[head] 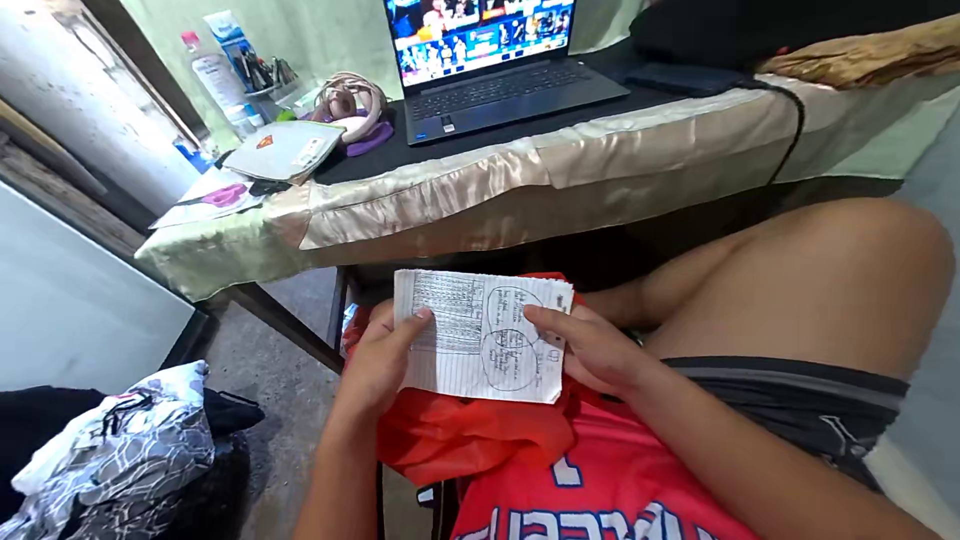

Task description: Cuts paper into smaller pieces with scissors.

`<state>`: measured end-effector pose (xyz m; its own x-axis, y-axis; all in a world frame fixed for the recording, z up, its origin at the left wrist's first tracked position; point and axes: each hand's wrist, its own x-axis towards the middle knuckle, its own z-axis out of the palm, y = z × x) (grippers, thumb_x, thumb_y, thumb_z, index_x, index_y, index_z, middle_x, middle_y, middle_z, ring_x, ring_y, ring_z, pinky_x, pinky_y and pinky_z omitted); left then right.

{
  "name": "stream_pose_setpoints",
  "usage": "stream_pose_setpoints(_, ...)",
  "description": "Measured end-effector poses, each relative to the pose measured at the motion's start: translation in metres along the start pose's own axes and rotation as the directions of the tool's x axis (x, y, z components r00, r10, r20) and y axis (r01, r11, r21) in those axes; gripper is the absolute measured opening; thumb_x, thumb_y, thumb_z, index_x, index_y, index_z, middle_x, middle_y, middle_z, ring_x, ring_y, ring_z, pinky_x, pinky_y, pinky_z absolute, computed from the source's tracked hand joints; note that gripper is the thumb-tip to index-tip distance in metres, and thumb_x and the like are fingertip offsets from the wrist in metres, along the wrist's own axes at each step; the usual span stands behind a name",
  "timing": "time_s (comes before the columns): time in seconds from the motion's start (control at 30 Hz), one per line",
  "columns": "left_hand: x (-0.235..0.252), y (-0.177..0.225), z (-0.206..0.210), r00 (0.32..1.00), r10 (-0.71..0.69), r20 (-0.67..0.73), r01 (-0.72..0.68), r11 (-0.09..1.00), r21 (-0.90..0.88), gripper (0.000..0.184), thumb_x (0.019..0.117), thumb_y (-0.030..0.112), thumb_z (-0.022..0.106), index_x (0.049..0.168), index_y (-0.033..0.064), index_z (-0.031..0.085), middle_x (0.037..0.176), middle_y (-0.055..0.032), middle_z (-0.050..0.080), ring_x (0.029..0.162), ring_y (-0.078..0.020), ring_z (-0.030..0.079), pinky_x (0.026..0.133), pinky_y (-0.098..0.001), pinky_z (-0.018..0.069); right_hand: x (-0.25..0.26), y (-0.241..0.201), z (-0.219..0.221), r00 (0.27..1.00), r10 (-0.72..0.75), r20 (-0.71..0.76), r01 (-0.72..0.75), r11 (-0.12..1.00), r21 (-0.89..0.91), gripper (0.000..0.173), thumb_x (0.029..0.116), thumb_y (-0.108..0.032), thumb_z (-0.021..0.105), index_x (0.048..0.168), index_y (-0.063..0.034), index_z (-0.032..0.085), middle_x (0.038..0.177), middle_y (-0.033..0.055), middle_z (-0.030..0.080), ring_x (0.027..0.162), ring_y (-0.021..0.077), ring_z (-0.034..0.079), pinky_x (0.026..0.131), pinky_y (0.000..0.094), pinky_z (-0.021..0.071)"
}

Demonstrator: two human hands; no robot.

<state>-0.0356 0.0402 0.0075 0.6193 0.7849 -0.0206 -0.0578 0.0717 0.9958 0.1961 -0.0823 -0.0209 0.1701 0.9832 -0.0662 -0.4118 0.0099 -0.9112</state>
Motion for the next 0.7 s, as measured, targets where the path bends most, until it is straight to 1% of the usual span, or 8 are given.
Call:
stream_pose_setpoints(0.1,0.0,0.0002,-0.0001,1.0,0.004,-0.024,-0.003,1.0,0.025,0.023,0.1086,0.013,0.046,0.113,0.0006,0.065,0.094,-0.0085,0.074,0.085,-0.0163,0.073,0.08,-0.0354,0.0631,0.0002,0.0007,0.0001,0.999,-0.036,-0.006,0.035,0.997,-0.067,0.028,0.1014,-0.012,0.06,0.126,0.0008,0.059,0.106,0.012,0.075,0.097,0.021,0.074,0.092,0.0386,0.062)
stream_pose_setpoints(0.17,-0.0002,0.0001,-0.0025,1.0,-0.005,-0.026,0.006,0.999,0.041,0.024,0.1089,0.014,0.046,0.116,0.0006,0.064,0.096,-0.0093,0.074,0.087,-0.0172,0.073,0.081,-0.0364,0.0629,-0.0008,0.0003,-0.0002,0.998,-0.058,0.004,0.058,0.994,-0.097,0.026,0.1008,-0.01,0.061,0.124,0.0004,0.059,0.105,0.0113,0.075,0.096,0.0201,0.074,0.091,0.0371,0.0623)
stream_pose_setpoints(0.3,-0.0017,0.0012,-0.0047,1.0,-0.025,-0.005,0.025,0.999,0.044,0.023,0.1081,0.015,0.047,0.119,0.0023,0.064,0.098,-0.0094,0.074,0.088,-0.0176,0.074,0.082,-0.0369,0.0632,-0.0009,-0.0007,0.0036,0.996,-0.086,-0.031,0.082,0.988,-0.134,0.025,0.0988,-0.008,0.064,0.121,0.001,0.06,0.101,0.0113,0.075,0.092,0.0195,0.075,0.087,0.0357,0.0638)
stream_pose_setpoints(0.43,-0.0002,-0.0024,-0.0028,1.0,-0.009,-0.001,0.009,0.999,0.032,0.022,0.1078,0.015,0.047,0.116,0.0019,0.063,0.097,-0.0101,0.074,0.087,-0.0184,0.073,0.081,-0.0377,0.0631,-0.0008,-0.0002,0.0025,0.994,-0.106,-0.033,0.098,0.979,-0.181,0.021,0.0992,-0.008,0.065,0.118,0.0004,0.063,0.099,0.0101,0.076,0.09,0.0183,0.075,0.086,0.0343,0.0639)
stream_pose_setpoints(0.57,-0.0011,-0.0014,-0.0014,0.998,0.002,-0.067,0.003,0.998,0.068,0.024,0.1077,0.016,0.047,0.115,0.0023,0.065,0.097,-0.0093,0.074,0.089,-0.018,0.073,0.082,-0.0383,0.0629,0.0004,-0.0026,0.0013,0.988,-0.141,-0.065,0.118,0.954,-0.277,0.02,0.0987,-0.011,0.067,0.116,-0.0013,0.067,0.097,0.0074,0.077,0.089,0.0159,0.075,0.085,0.0332,0.0641)
stream_pose_setpoints(0.7,-0.002,-0.0004,-0.0031,0.998,0.012,-0.06,-0.009,0.999,0.047,0.026,0.1082,0.017,0.045,0.116,0.003,0.066,0.098,-0.0089,0.074,0.09,-0.0177,0.073,0.083,-0.0389,0.0628,0.0006,-0.0039,0.0018,0.983,-0.174,-0.059,0.151,0.948,-0.282,0.017,0.0992,-0.011,0.067,0.114,-0.002,0.07,0.095,0.0075,0.077,0.086,0.0154,0.075,0.083,0.0326,0.0641)
